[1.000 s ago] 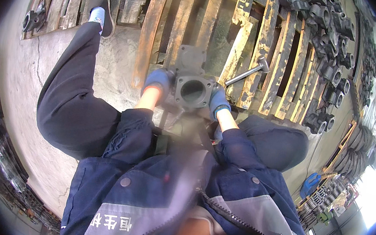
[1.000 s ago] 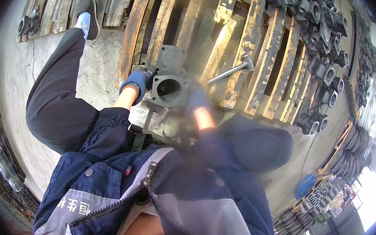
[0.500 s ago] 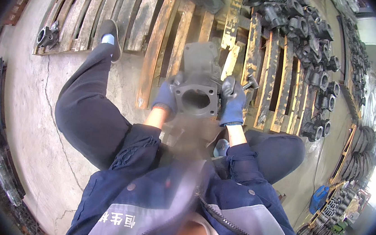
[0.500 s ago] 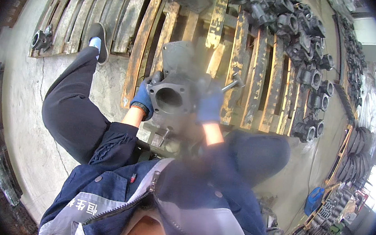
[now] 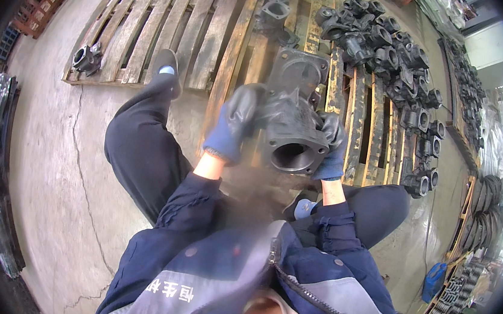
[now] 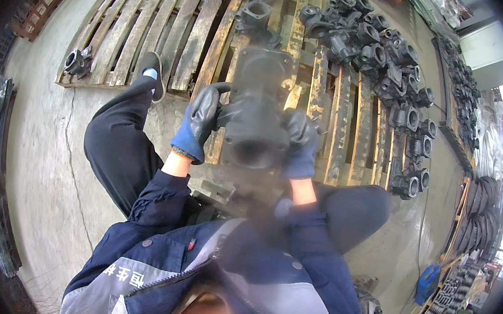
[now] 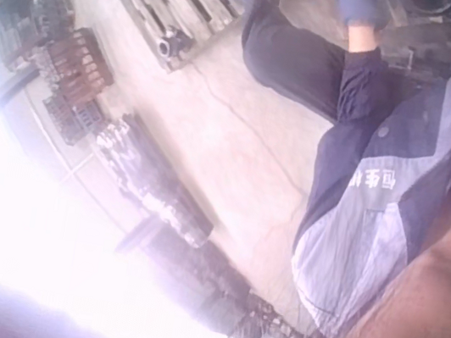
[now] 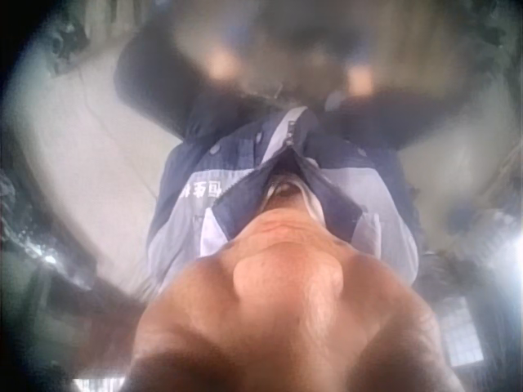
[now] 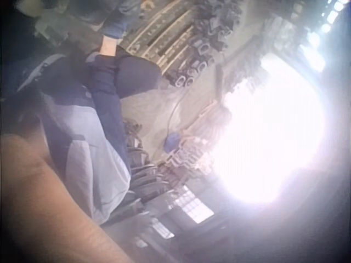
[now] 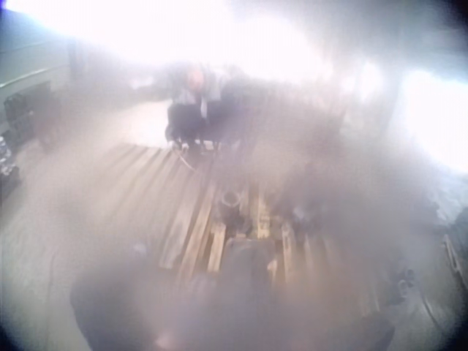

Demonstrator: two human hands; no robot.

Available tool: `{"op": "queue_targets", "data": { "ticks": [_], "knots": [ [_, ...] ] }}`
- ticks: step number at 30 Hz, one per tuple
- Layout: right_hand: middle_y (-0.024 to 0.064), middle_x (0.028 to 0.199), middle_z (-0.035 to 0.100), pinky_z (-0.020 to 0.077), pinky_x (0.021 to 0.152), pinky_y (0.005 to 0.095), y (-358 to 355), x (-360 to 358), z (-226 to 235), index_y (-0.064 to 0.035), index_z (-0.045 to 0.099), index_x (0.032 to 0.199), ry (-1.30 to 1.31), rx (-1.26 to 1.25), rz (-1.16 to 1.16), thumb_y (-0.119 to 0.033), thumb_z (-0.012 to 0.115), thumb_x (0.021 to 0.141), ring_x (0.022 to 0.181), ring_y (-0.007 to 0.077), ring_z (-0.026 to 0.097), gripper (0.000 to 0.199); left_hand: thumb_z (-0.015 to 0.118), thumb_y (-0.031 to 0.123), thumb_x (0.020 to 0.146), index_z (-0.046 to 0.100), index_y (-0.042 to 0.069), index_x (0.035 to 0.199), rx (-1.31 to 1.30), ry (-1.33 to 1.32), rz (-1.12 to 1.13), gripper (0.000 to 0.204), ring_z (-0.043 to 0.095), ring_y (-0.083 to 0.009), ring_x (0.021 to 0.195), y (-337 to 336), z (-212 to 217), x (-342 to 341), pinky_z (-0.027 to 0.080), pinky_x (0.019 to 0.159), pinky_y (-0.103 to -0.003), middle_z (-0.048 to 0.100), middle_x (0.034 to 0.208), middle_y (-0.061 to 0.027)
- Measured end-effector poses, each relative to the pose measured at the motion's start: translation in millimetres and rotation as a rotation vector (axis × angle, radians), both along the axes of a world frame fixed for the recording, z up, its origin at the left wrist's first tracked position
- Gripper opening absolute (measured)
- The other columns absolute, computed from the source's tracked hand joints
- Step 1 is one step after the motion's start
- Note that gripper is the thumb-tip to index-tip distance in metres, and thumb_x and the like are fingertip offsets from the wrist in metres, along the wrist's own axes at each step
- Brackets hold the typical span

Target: The person sits on the floor and uses a hammer to repeatedly strike and clean the edges of dark metal castings. They pick up each part, rotate it to access different sides, and tap it with the hammer before placing it back on a wooden pallet.

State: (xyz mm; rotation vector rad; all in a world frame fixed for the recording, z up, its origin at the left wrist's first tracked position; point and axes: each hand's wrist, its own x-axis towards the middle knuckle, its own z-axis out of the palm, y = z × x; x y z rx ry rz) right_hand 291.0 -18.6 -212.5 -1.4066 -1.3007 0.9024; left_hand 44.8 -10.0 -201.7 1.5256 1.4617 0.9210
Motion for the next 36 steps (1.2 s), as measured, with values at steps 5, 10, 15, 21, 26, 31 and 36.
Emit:
{"op": "queue_targets", "data": {
  "ticks": [5, 10, 15, 21, 26, 31, 36],
  "knots": [
    [0.0014, 0.093, 0.059, 0.0492, 0.074, 0.0298, -8.4, 7.5, -2.6, -0.0063, 0.062, 0.103, 0.764, -0.163, 0.089, -0.031, 0.045, 0.104, 0.081, 0.0123, 0.056, 0.029, 0.054, 0.018, 0.1, 0.058, 0.006, 0.135, 0.061, -0.495, 0.007, 0.037, 0.046, -0.0031, 0.069, -10.3, 43.2, 4.3, 0.041, 0.061, -0.021, 0.06, 0.094, 0.0035],
    [0.0043, 0.12, 0.059, 0.0504, 0.09, 0.0341, -16.2, 10.5, -2.3, -0.0101, 0.051, 0.132, 1.033, -0.387, -0.185, -0.044, 0.044, 0.105, 0.106, 0.0186, 0.058, 0.043, 0.054, 0.019, 0.1, 0.064, 0.007, 0.129, 0.096, -0.515, -0.052, 0.033, 0.06, -0.0071, 0.095, -13.4, 77.3, 8.2, 0.049, 0.082, -0.023, 0.065, 0.114, -0.0019],
    [0.004, 0.116, 0.06, 0.0504, 0.081, 0.0317, -27.3, -1.4, 15.4, -0.0074, 0.051, 0.131, 0.676, -0.029, -0.153, -0.043, 0.046, 0.105, 0.1, 0.0177, 0.059, 0.044, 0.06, 0.026, 0.098, 0.067, 0.004, 0.122, -0.041, -0.733, -0.05, 0.033, 0.056, -0.0046, 0.084, -12.0, 71.2, 8.7, 0.047, 0.07, -0.022, 0.067, 0.099, 0.0017],
    [0.0028, 0.09, 0.063, 0.0436, 0.061, 0.0269, -26.5, -13.7, 69.1, -0.0055, 0.065, 0.116, 0.103, 0.15, -0.012, -0.04, 0.047, 0.106, 0.07, 0.0113, 0.053, 0.04, 0.058, 0.006, 0.094, 0.063, 0.007, 0.127, 0.525, -0.238, -0.044, 0.033, 0.065, -0.019, 0.099, -0.8, 31.2, 0.4, 0.055, 0.08, -0.029, 0.066, 0.113, -0.0074],
    [0.002, 0.086, 0.068, 0.0418, 0.056, 0.0247, -24.3, -27.5, 100.1, -0.0034, 0.07, 0.112, 0.016, 0.219, -0.033, -0.036, 0.048, 0.105, 0.063, 0.0067, 0.051, 0.04, 0.058, -0.004, 0.087, 0.06, 0.005, 0.13, 0.714, 0.04, -0.05, 0.044, 0.058, -0.0357, 0.123, 1.9, -12.5, -6.7, 0.05, 0.101, -0.039, 0.059, 0.134, -0.0204],
    [0.0026, 0.087, 0.07, 0.042, 0.056, 0.0241, -28.3, -27.5, 109.8, -0.0032, 0.07, 0.116, -0.104, 0.181, -0.011, -0.035, 0.043, 0.106, 0.063, 0.0067, 0.052, 0.043, 0.06, 0.001, 0.09, 0.059, 0.0, 0.129, 0.438, -0.246, 0.016, 0.039, 0.058, -0.0323, 0.122, 0.8, -23.3, -0.8, 0.049, 0.101, -0.038, 0.059, 0.133, -0.0197],
    [0.0112, 0.108, 0.068, 0.0506, 0.077, 0.0336, -25.8, -4.9, 85.1, -0.0016, 0.061, 0.129, -0.345, 0.243, 0.005, -0.025, 0.047, 0.103, 0.089, 0.0202, 0.063, 0.038, 0.059, 0.001, 0.092, 0.059, 0.002, 0.13, 0.524, -0.124, -0.003, 0.038, 0.062, -0.0334, 0.118, -5.3, -1.3, 4.4, 0.05, 0.099, -0.037, 0.064, 0.125, -0.0185]
  ]
}}
